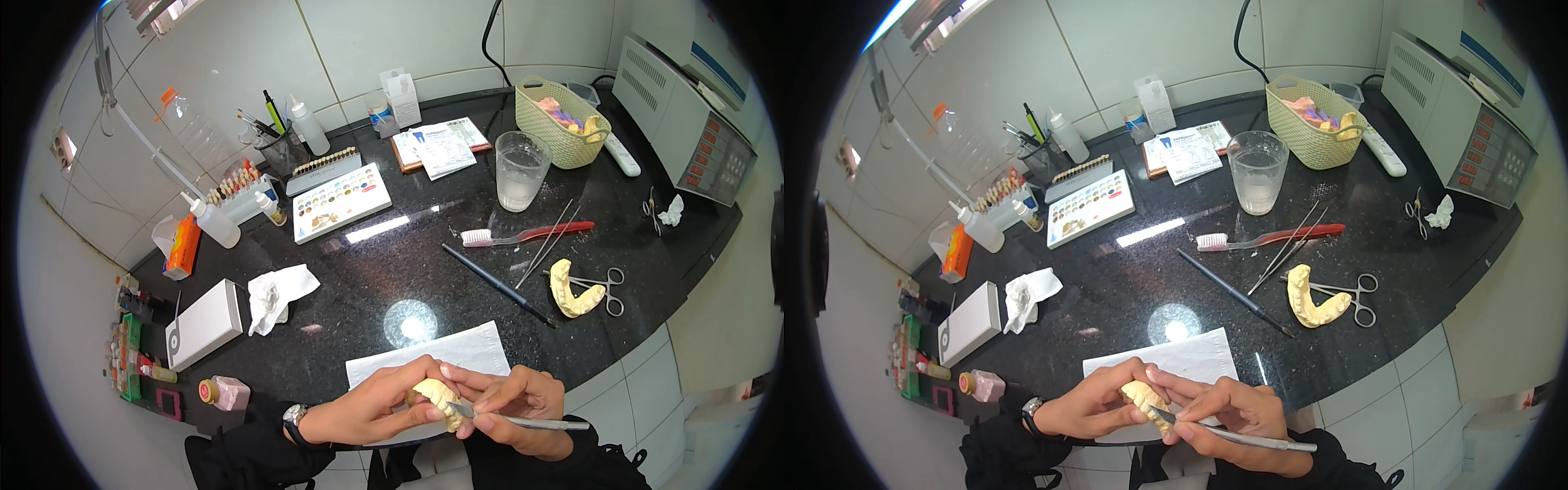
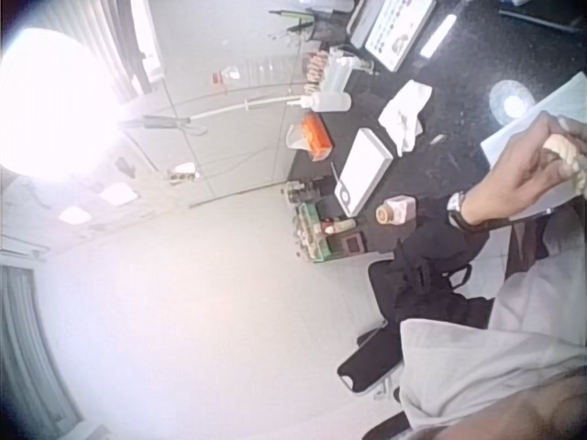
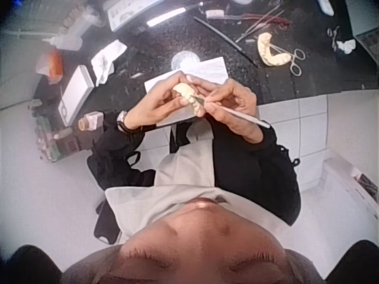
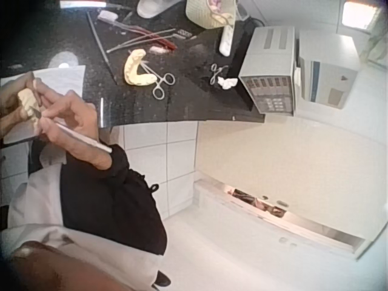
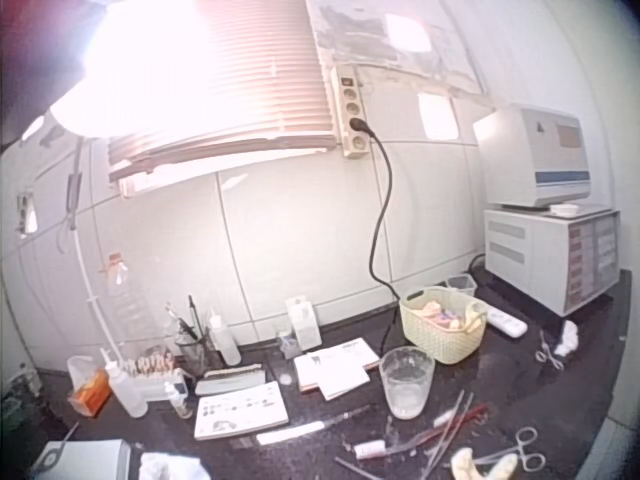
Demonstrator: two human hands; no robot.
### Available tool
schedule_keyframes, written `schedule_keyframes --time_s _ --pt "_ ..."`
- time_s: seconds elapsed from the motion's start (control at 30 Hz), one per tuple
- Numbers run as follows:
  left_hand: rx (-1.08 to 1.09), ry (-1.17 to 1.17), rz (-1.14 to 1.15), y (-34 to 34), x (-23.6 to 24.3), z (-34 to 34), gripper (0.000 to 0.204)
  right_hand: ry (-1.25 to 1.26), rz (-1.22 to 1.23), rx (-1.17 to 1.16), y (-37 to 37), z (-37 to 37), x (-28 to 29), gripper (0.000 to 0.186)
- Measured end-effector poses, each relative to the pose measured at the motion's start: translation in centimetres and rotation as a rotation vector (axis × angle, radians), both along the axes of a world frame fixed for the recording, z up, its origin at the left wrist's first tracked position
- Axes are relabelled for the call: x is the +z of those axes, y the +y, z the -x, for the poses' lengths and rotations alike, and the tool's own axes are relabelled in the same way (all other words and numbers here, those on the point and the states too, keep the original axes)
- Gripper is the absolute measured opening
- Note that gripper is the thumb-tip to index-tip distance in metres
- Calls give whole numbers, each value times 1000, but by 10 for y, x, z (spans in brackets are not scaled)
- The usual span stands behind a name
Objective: The person uses a small metal tool to shave material from a yellow dental mold while holding it over a white paper.
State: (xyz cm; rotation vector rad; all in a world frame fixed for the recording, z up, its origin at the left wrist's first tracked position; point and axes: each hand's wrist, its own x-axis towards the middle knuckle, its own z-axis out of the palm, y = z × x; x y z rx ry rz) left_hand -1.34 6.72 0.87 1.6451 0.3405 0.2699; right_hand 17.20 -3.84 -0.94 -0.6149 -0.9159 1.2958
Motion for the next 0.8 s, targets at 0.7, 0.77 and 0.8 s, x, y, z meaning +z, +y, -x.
schedule_keyframes --time_s 0.7,0.77,0.8 --pt "13 7 34 -1 -1 0 26 -33 -54 33 1 -2 -4 5" --pt "7 11 27 0 -2 1 25 -46 -73 38 3 -3 -5 5" --pt "-1 15 35 0 -2 2 24 -57 -75 49 3 -4 -6 5"
